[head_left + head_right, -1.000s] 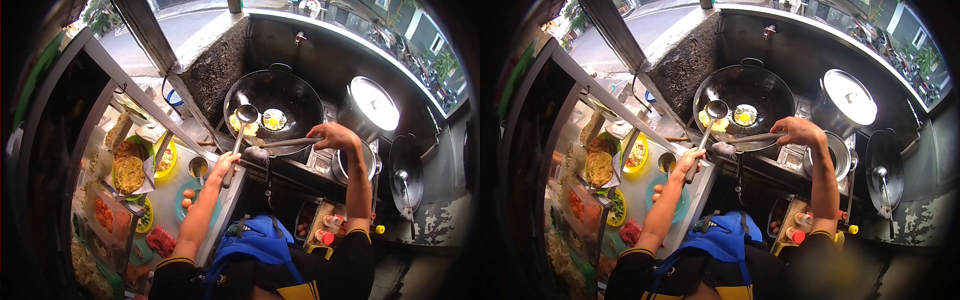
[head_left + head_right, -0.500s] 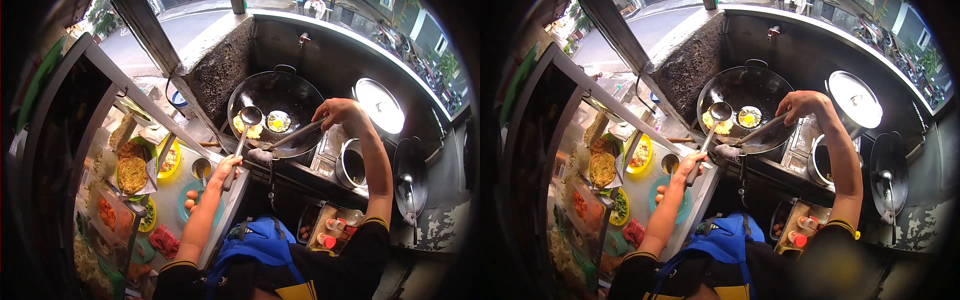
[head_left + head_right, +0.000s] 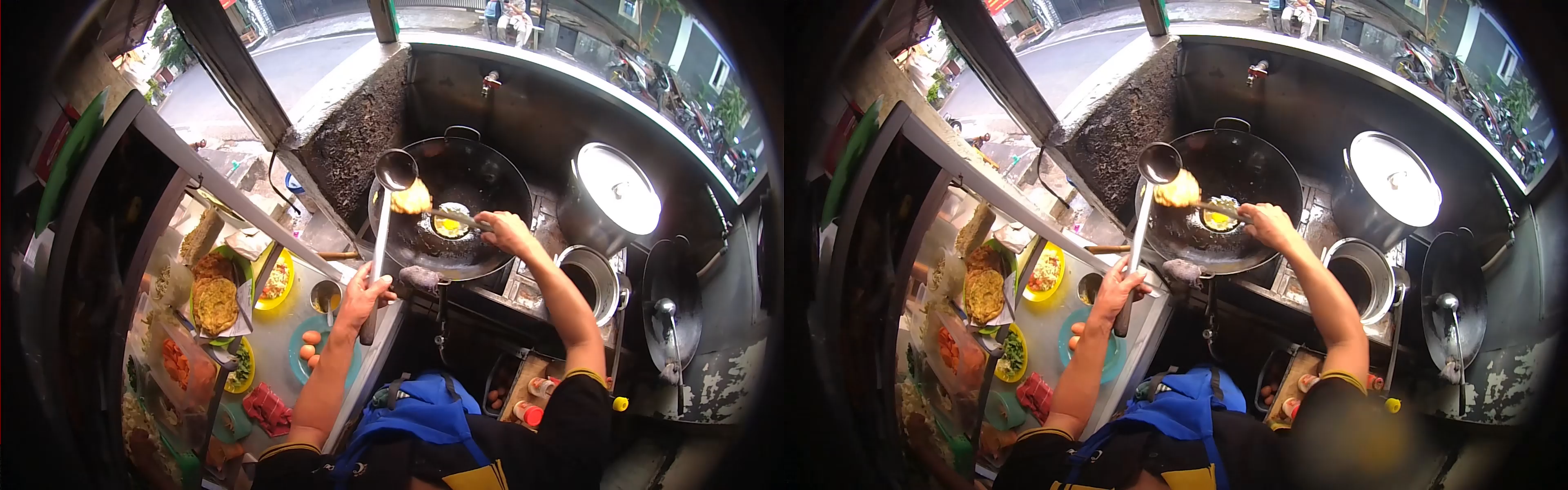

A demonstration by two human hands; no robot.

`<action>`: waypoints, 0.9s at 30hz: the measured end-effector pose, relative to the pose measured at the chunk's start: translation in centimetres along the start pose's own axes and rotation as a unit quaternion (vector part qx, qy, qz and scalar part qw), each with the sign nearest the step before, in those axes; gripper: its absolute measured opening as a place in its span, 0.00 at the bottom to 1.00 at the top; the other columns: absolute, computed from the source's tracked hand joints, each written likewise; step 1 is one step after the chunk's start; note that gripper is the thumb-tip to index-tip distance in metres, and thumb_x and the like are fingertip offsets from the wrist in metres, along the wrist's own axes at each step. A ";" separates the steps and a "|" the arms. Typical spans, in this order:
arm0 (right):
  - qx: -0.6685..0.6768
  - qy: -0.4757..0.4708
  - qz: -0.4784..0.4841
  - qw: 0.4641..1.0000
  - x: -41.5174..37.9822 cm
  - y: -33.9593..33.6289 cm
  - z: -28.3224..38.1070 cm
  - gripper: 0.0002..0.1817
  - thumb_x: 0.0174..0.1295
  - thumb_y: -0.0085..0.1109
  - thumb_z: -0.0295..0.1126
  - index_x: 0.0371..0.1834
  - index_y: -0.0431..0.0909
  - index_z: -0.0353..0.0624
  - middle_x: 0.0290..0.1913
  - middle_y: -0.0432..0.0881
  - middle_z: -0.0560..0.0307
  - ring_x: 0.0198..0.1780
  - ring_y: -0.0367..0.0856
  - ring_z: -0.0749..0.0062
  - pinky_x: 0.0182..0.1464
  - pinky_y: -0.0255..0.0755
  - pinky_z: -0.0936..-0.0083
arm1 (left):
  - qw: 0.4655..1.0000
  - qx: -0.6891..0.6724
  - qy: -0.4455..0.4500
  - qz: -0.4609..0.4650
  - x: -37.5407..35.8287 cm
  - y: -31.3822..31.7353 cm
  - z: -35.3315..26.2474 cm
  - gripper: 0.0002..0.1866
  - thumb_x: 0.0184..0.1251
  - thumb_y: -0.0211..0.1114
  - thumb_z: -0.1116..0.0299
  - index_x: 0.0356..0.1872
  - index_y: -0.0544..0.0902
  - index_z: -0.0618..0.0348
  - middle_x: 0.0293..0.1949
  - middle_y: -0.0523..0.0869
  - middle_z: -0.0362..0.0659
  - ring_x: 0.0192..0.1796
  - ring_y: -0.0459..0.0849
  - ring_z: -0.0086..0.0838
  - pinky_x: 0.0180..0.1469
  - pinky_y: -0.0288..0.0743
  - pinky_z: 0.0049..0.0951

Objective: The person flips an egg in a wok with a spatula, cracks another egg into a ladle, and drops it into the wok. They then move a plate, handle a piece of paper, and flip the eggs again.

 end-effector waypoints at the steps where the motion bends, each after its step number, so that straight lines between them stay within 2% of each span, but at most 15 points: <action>1: -0.006 0.010 -0.052 0.999 0.0 0.4 -0.4 0.24 0.55 0.66 0.31 0.58 0.79 0.56 0.46 0.84 0.48 0.49 0.84 0.47 0.54 0.78 0.55 | 0.999 0.000 0.019 -0.029 -1.0 0.6 -1.2 0.28 0.69 0.69 0.64 0.67 0.72 0.61 0.36 0.82 0.38 0.23 0.80 0.19 0.29 0.78 0.22; 3: -0.014 0.019 -0.109 0.994 0.7 0.3 -1.7 0.24 0.56 0.65 0.29 0.58 0.79 0.60 0.45 0.81 0.49 0.46 0.83 0.46 0.51 0.79 0.56 | 0.999 0.033 0.015 -0.032 -2.4 1.3 -1.8 0.31 0.69 0.69 0.64 0.69 0.69 0.63 0.38 0.81 0.39 0.24 0.80 0.19 0.29 0.79 0.22; 5: -0.045 0.062 -0.114 0.991 1.8 -1.0 -2.7 0.24 0.55 0.64 0.28 0.57 0.80 0.61 0.46 0.81 0.49 0.46 0.83 0.48 0.51 0.79 0.57 | 0.990 0.130 0.037 -0.031 -3.5 1.4 -1.1 0.33 0.68 0.69 0.63 0.71 0.67 0.61 0.38 0.80 0.40 0.24 0.79 0.18 0.26 0.78 0.21; 9: -0.070 -0.004 -0.127 0.990 4.3 -3.7 -3.9 0.21 0.55 0.63 0.27 0.53 0.84 0.61 0.46 0.84 0.50 0.47 0.85 0.50 0.51 0.80 0.58 | 0.994 0.111 0.010 -0.005 -5.4 4.6 0.5 0.30 0.67 0.63 0.72 0.70 0.70 0.60 0.39 0.79 0.37 0.23 0.77 0.15 0.22 0.73 0.18; 10: -0.078 -0.006 -0.125 0.989 4.8 -4.5 -3.8 0.20 0.55 0.62 0.27 0.51 0.85 0.61 0.45 0.85 0.51 0.47 0.85 0.50 0.51 0.80 0.58 | 0.991 0.129 -0.003 0.013 -5.8 5.8 0.5 0.32 0.65 0.61 0.73 0.73 0.68 0.60 0.40 0.79 0.38 0.23 0.76 0.15 0.22 0.72 0.18; 13: -0.107 -0.026 -0.091 0.990 7.1 -5.8 -3.2 0.15 0.56 0.61 0.29 0.46 0.87 0.59 0.42 0.88 0.53 0.45 0.87 0.52 0.47 0.82 0.58 | 0.981 0.178 -0.024 0.073 -6.7 9.2 1.7 0.31 0.66 0.61 0.70 0.72 0.69 0.60 0.38 0.81 0.38 0.25 0.78 0.18 0.28 0.76 0.22; 15: -0.108 -0.016 -0.085 0.990 7.5 -7.7 -1.2 0.12 0.58 0.60 0.31 0.42 0.88 0.58 0.40 0.89 0.53 0.44 0.88 0.53 0.45 0.83 0.59 | 0.965 0.237 0.013 0.109 -6.7 11.4 3.2 0.31 0.65 0.62 0.68 0.71 0.70 0.63 0.41 0.83 0.43 0.35 0.84 0.26 0.40 0.79 0.27; 17: -0.104 0.011 -0.051 0.993 7.9 -8.4 0.6 0.10 0.59 0.59 0.32 0.39 0.89 0.58 0.41 0.89 0.54 0.44 0.89 0.55 0.45 0.83 0.61 | 0.950 0.273 0.059 0.139 -6.2 14.4 4.3 0.32 0.64 0.63 0.67 0.70 0.70 0.62 0.42 0.84 0.48 0.43 0.85 0.33 0.49 0.78 0.32; 18: -0.122 0.015 -0.038 0.992 8.4 -8.1 1.2 0.10 0.59 0.59 0.32 0.38 0.89 0.57 0.41 0.89 0.53 0.45 0.89 0.55 0.44 0.84 0.61 | 0.942 0.282 0.088 0.158 -5.9 16.3 4.4 0.31 0.65 0.64 0.66 0.70 0.71 0.60 0.43 0.84 0.51 0.46 0.85 0.41 0.51 0.77 0.37; 19: -0.140 0.020 -0.025 0.990 8.8 -8.0 1.8 0.10 0.59 0.59 0.32 0.37 0.89 0.57 0.42 0.89 0.53 0.45 0.89 0.56 0.44 0.84 0.61 | 0.931 0.294 0.140 0.167 -5.7 18.3 4.4 0.31 0.65 0.64 0.66 0.70 0.69 0.58 0.42 0.82 0.51 0.45 0.84 0.45 0.51 0.77 0.38; 21: -0.138 0.036 -0.032 0.989 9.0 -7.9 2.6 0.09 0.59 0.59 0.31 0.36 0.90 0.53 0.41 0.90 0.52 0.45 0.90 0.55 0.45 0.85 0.61 | 0.907 0.352 0.124 0.198 -5.1 21.9 4.7 0.31 0.66 0.64 0.66 0.71 0.68 0.57 0.45 0.81 0.52 0.47 0.83 0.50 0.50 0.77 0.42; 23: -0.126 0.045 -0.033 0.991 8.7 -8.2 3.1 0.09 0.60 0.59 0.31 0.37 0.90 0.53 0.41 0.90 0.52 0.46 0.90 0.55 0.45 0.85 0.61 | 0.906 0.349 0.123 0.204 -4.7 25.2 5.0 0.31 0.65 0.64 0.67 0.70 0.69 0.59 0.50 0.81 0.56 0.54 0.81 0.52 0.57 0.75 0.42; 24: -0.119 0.050 -0.033 0.991 8.7 -8.2 3.0 0.09 0.60 0.59 0.31 0.36 0.90 0.52 0.41 0.90 0.53 0.46 0.90 0.55 0.45 0.85 0.61 | 0.905 0.353 0.106 0.211 -4.6 26.4 5.5 0.31 0.66 0.63 0.64 0.71 0.69 0.58 0.54 0.80 0.55 0.56 0.80 0.54 0.58 0.74 0.45; 25: -0.112 0.053 -0.033 0.992 8.6 -8.0 2.8 0.09 0.60 0.59 0.31 0.36 0.90 0.52 0.41 0.90 0.53 0.46 0.89 0.55 0.46 0.85 0.61 | 0.903 0.353 0.130 0.210 -4.2 27.5 6.2 0.32 0.67 0.62 0.63 0.72 0.68 0.56 0.57 0.79 0.54 0.57 0.80 0.53 0.58 0.74 0.46; 27: -0.133 0.050 -0.031 0.989 8.2 -8.0 2.6 0.09 0.59 0.59 0.31 0.36 0.90 0.51 0.41 0.90 0.52 0.45 0.90 0.55 0.45 0.85 0.60 | 0.909 0.350 0.092 0.206 -3.9 29.0 7.9 0.31 0.67 0.61 0.62 0.71 0.67 0.53 0.57 0.78 0.54 0.58 0.80 0.53 0.57 0.75 0.48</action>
Point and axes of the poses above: each hand's wrist, its own x-axis towards the middle knuckle, its own y-axis out of the palm, z = x × y, the point moved 7 cm from there along x, towards the middle knuckle
